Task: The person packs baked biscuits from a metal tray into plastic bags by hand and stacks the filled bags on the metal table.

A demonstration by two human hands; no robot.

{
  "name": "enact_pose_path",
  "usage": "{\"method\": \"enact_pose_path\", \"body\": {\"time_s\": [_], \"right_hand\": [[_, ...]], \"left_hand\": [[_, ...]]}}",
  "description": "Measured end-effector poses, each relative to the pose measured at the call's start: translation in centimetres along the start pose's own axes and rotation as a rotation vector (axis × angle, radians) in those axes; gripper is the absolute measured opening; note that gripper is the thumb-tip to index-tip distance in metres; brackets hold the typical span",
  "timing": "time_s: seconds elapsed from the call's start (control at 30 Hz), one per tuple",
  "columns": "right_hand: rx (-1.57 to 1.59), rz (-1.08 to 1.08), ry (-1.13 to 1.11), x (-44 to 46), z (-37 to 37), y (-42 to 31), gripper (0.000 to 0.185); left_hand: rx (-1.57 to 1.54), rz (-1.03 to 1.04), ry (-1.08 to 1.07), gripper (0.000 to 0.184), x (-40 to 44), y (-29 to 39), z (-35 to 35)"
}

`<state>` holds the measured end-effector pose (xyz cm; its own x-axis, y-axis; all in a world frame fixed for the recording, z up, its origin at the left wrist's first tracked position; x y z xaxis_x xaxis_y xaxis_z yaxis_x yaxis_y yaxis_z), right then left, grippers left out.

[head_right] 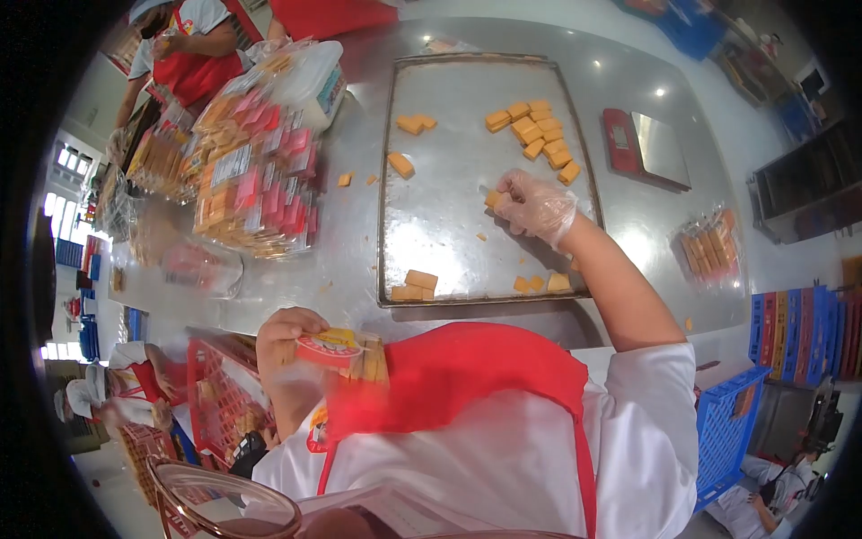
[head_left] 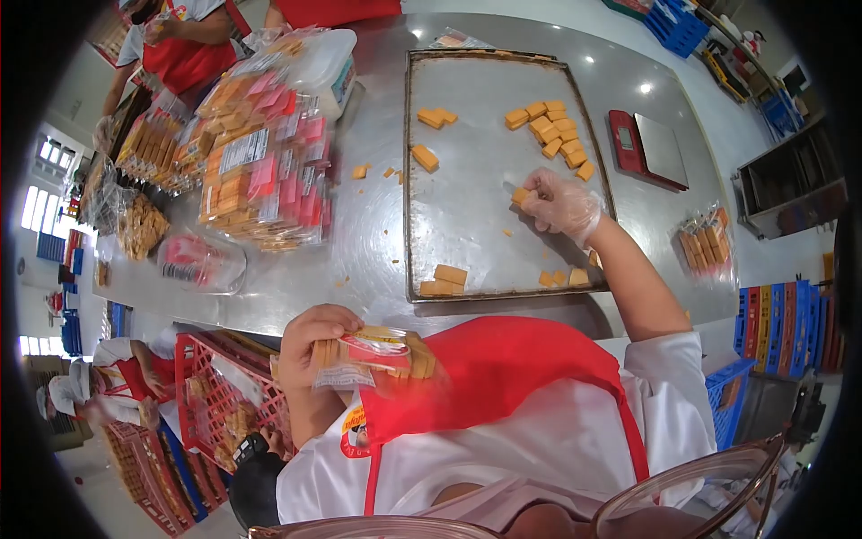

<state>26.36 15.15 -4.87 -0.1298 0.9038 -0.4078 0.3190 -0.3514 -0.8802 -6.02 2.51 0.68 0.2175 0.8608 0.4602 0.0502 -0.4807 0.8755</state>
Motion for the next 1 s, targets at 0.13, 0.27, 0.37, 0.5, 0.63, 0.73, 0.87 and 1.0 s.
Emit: {"method": "enact_pose_path", "body": {"time_s": [0.13,0.27,0.37,0.5,0.63,0.73,0.87,1.0], "right_hand": [[-0.382,-0.573,0.042,0.5,0.1,-1.6,0.014],[-0.435,-0.692,0.003,-0.4,1.0,-2.2,0.015],[-0.496,-0.619,-0.069,-0.5,1.2,-1.6,0.016],[-0.438,-0.524,-0.095,-1.1,1.1,-2.4,0.015],[-0.310,-0.468,-0.069,-1.5,0.3,-2.8,0.014],[-0.375,-0.388,-0.046,-1.0,-0.2,-2.6,0.015],[-0.088,-0.355,0.011,-0.7,-1.8,-1.8,0.013],[-0.001,-0.283,-0.102,-4.2,1.5,-6.1,0.012]], "left_hand": [[-0.058,-0.010,-0.026,0.029,-0.5,-1.1,0.1],[0.078,0.005,-0.132,0.029,-0.1,-1.3,0.1],[0.057,-0.054,-0.097,0.029,-0.2,-1.5,0.0],[0.052,-0.044,-0.056,0.028,0.0,-1.4,-0.4],[0.119,-0.033,-0.050,0.027,-0.4,-1.9,-1.0],[0.161,-0.037,-0.055,0.025,-0.2,-1.6,-0.9],[0.159,-0.071,-0.103,0.024,0.1,-1.3,-0.6],[0.195,-0.058,-0.053,0.027,0.1,-1.5,-0.8]]}}
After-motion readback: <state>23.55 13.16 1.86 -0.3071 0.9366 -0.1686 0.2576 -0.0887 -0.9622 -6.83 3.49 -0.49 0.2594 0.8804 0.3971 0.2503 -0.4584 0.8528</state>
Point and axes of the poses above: each hand's wrist, its own x-axis towards the middle knuckle, its own z-axis out of the palm, y = z × x, the point moved 8 cm from there along x, towards the middle knuckle, and after that the axes turned 14 degrees about x, right-handed, at the moved point
